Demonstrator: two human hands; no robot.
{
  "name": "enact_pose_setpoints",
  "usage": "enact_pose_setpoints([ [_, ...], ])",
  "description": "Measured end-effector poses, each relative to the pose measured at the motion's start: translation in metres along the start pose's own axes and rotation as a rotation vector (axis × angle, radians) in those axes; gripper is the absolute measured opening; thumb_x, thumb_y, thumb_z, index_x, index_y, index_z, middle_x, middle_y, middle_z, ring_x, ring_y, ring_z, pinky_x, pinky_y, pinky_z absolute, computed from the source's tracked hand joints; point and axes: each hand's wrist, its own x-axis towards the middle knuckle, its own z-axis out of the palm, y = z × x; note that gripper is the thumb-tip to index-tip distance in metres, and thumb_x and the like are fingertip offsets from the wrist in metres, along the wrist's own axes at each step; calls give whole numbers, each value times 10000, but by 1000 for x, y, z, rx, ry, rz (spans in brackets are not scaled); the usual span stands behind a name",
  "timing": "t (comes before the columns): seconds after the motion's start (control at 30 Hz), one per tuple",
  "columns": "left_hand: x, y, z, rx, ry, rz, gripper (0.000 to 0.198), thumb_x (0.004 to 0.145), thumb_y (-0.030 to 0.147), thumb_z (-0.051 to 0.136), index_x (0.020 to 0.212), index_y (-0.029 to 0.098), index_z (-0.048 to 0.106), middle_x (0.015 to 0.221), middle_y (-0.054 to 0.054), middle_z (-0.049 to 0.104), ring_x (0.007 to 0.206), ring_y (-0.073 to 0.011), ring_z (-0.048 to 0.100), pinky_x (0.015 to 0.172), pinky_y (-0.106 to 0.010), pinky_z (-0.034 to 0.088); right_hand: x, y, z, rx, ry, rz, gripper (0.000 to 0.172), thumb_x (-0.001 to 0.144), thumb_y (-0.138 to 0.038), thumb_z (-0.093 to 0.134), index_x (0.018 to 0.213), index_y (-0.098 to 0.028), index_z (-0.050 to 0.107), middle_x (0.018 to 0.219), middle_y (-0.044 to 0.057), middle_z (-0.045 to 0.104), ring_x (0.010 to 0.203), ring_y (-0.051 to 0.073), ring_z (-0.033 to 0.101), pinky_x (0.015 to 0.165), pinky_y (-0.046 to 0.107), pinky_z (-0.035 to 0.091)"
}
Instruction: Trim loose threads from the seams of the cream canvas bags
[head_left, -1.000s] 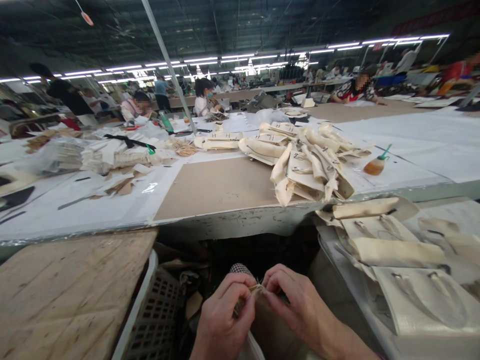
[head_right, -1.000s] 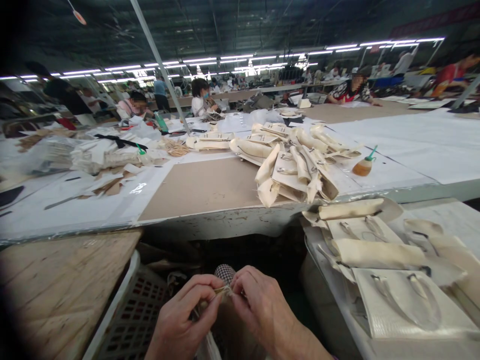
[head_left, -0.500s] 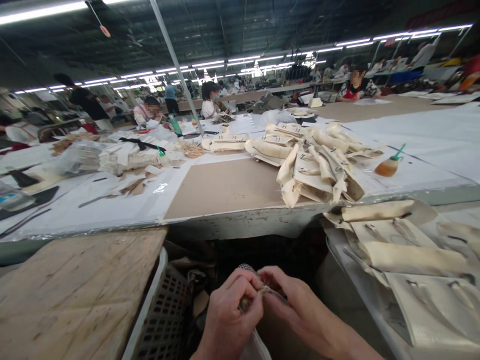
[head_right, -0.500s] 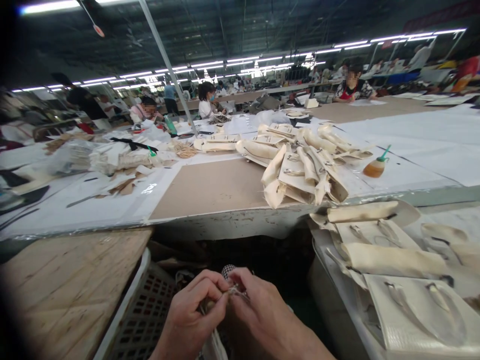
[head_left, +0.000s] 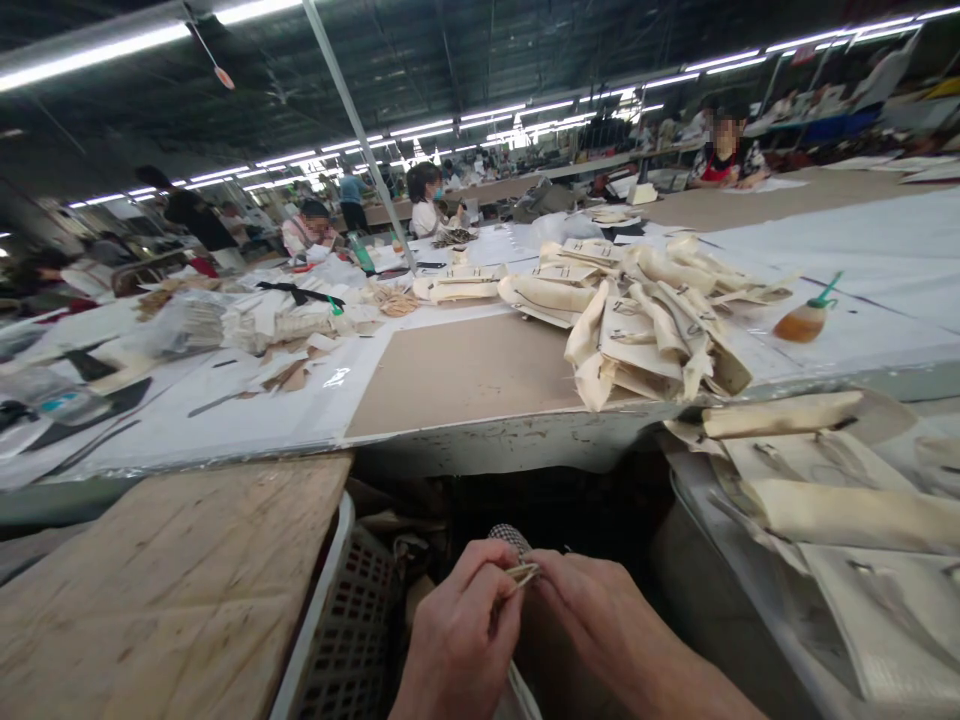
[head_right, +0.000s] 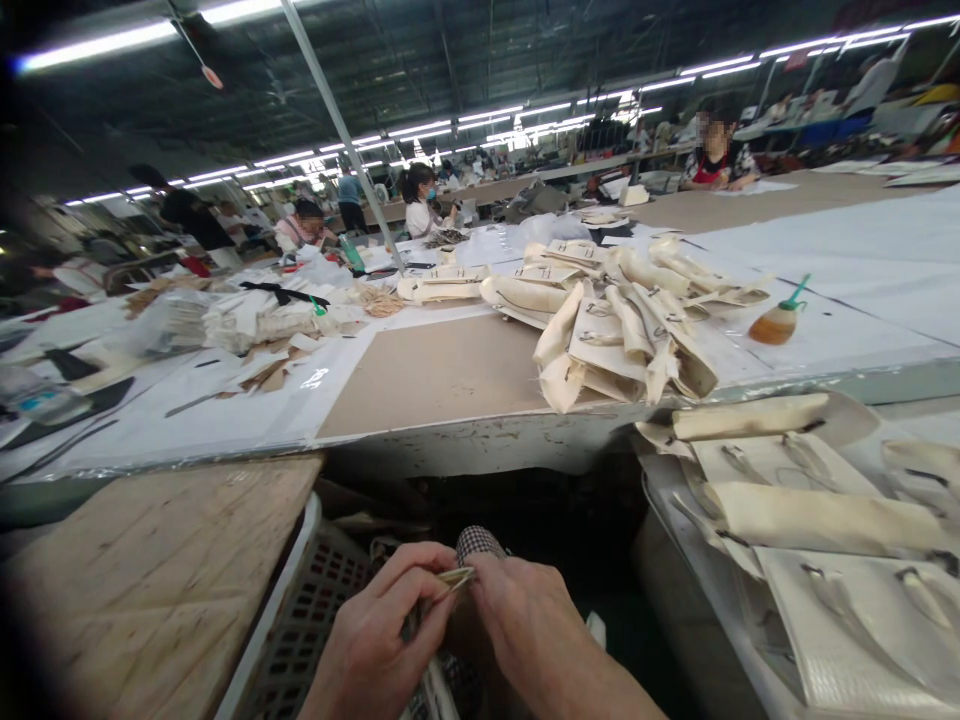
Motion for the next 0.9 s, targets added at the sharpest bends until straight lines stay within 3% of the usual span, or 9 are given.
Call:
enact_pose_setpoints([
  [0.23, -1, 1, -13, 68, 16, -26, 154, 896, 94, 535, 801, 210, 571, 936, -1, 671, 783, -106, 669, 728, -183, 518, 10, -15, -20, -102, -203, 27, 226, 914, -97, 435, 1014, -182, 619, 858, 44, 736, 780, 187, 715, 652, 239, 449],
  [0.4, 5, -4, -13, 105, 0, -7, 158, 886, 85, 524, 800, 206, 578, 930, -10, 687, 776, -114, 677, 693, -184, 523, 16, -20, -15, -213, -244, 110, 246, 884, -53, 472, 1023, -180, 630, 864, 44, 748, 776, 245, 731, 587, 294, 431],
  [0.5, 7, -8, -11, 72, 4, 31, 186, 868, 59, 492, 793, 201, 586, 906, -20, 690, 758, -119, 677, 672, -184, 526, 15, -15, -3, -205, -221, 149, 276, 895, -40, 446, 1042, -181, 633, 870, 51, 752, 802, 256, 733, 614, 304, 456],
  [0.7, 5, -12, -10, 3, -41, 31, 193, 874, 37, 490, 822, 194, 591, 920, -46, 672, 797, -126, 666, 718, -190, 535, 9, 2, 10, 22, -36, 44, 305, 942, -108, 415, 1121, -231, 629, 996, 47, 731, 884, 217, 700, 760, 311, 502],
  [0.9, -1, -16, 0, 13, -7, 57, 198, 886, 26, 486, 858, 190, 593, 924, -50, 674, 795, -131, 669, 732, -200, 532, 11, 0, 8, -71, -83, 88, 312, 922, -96, 412, 1091, -225, 639, 874, 43, 707, 788, 248, 677, 648, 334, 474],
])
